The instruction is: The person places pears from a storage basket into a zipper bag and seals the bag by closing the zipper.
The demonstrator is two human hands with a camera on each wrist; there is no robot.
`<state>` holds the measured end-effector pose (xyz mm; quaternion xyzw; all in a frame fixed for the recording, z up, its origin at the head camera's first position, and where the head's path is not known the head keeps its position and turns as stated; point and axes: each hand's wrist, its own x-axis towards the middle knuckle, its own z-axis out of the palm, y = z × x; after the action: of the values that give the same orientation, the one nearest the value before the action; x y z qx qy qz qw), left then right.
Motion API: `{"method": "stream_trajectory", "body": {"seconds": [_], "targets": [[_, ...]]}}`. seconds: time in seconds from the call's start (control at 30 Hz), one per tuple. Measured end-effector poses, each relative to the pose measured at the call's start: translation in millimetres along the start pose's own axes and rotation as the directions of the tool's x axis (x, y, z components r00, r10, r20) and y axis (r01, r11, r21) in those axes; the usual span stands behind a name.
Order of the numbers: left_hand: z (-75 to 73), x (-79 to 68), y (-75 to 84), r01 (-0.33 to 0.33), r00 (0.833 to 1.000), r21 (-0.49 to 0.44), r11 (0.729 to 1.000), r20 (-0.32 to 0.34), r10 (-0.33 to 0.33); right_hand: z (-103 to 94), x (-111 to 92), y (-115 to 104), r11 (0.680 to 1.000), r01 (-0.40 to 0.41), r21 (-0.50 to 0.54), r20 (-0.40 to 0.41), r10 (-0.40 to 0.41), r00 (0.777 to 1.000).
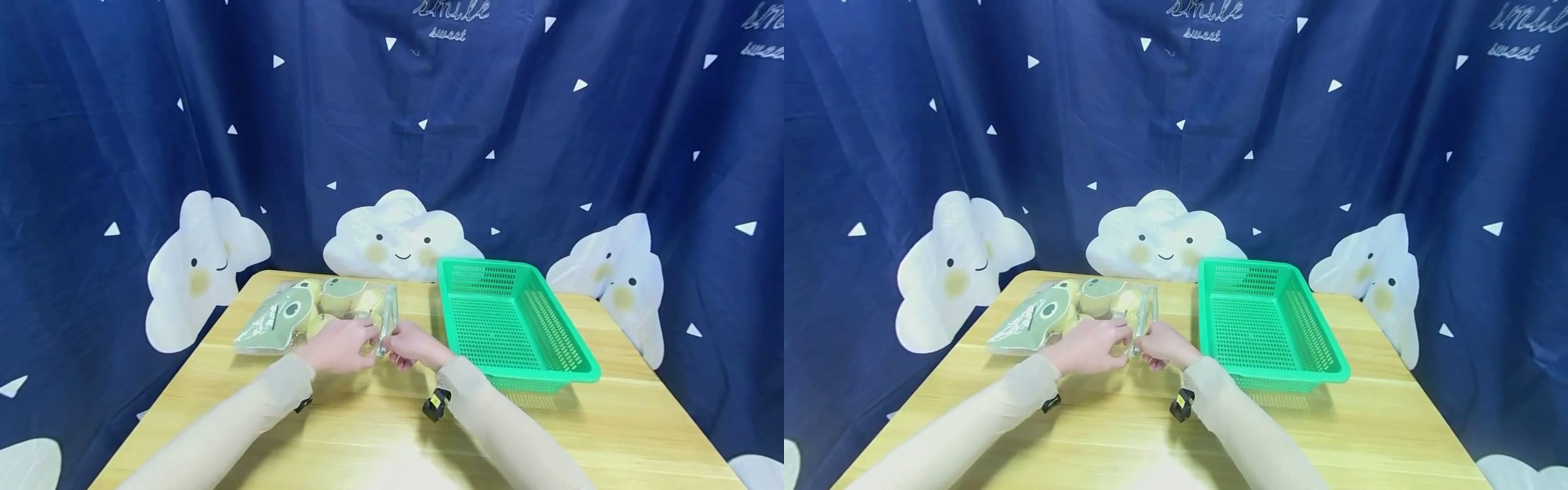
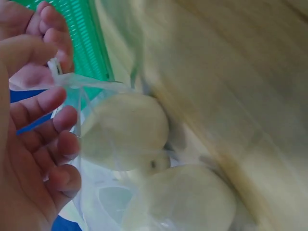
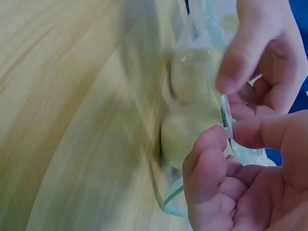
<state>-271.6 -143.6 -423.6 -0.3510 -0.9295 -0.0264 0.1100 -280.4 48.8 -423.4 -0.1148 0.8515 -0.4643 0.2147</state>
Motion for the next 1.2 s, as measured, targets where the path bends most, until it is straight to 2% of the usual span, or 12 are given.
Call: {"method": "stream_trajectory", "body": {"seconds": [0.07,0.17,0.3,0.4,0.47,0.63,0.87,1.0,1.2], "targets": [[3.6,-0.9,1.2,-0.020,1.000,0.013,1.000,-0.019,0.020,1.4,-0.4,0.5,1.000,-0.006,0.003,-0.009,0.006,1.000],[9.5,-1.3,2.9,-0.086,0.991,0.071,0.994,-0.093,0.092,3.5,-1.6,1.2,1.000,-0.009,0.019,-0.025,0.009,1.000],[15.0,-1.6,5.1,-0.168,0.958,0.174,0.970,-0.205,0.203,6.1,-3.4,2.6,0.999,0.001,0.051,-0.055,0.002,0.998],[16.9,-1.8,6.3,-0.197,0.934,0.240,0.950,-0.248,0.256,7.9,-4.4,3.0,0.998,0.001,0.065,-0.083,0.005,0.997],[17.9,-1.8,6.6,-0.208,0.927,0.273,0.939,-0.250,0.278,9.6,-4.3,2.8,0.998,-0.001,0.070,-0.097,0.008,0.995],[22.0,-2.0,7.1,-0.230,0.924,0.310,0.922,-0.227,0.307,13.7,-2.9,1.1,0.996,-0.008,0.087,-0.124,0.019,0.992],[21.5,0.1,9.4,-0.250,0.908,0.404,0.880,-0.218,0.357,11.7,1.1,-8.5,1.000,-0.006,0.023,-0.176,0.010,0.984],[16.9,0.8,9.3,-0.241,0.906,0.422,0.874,-0.226,0.359,5.2,8.5,-18.6,1.000,0.007,0.016,-0.187,-0.004,0.982],[14.9,1.3,11.0,-0.246,0.905,0.405,0.881,-0.231,0.358,-1.5,24.3,-22.7,0.997,0.003,0.079,-0.165,0.010,0.986]]}}
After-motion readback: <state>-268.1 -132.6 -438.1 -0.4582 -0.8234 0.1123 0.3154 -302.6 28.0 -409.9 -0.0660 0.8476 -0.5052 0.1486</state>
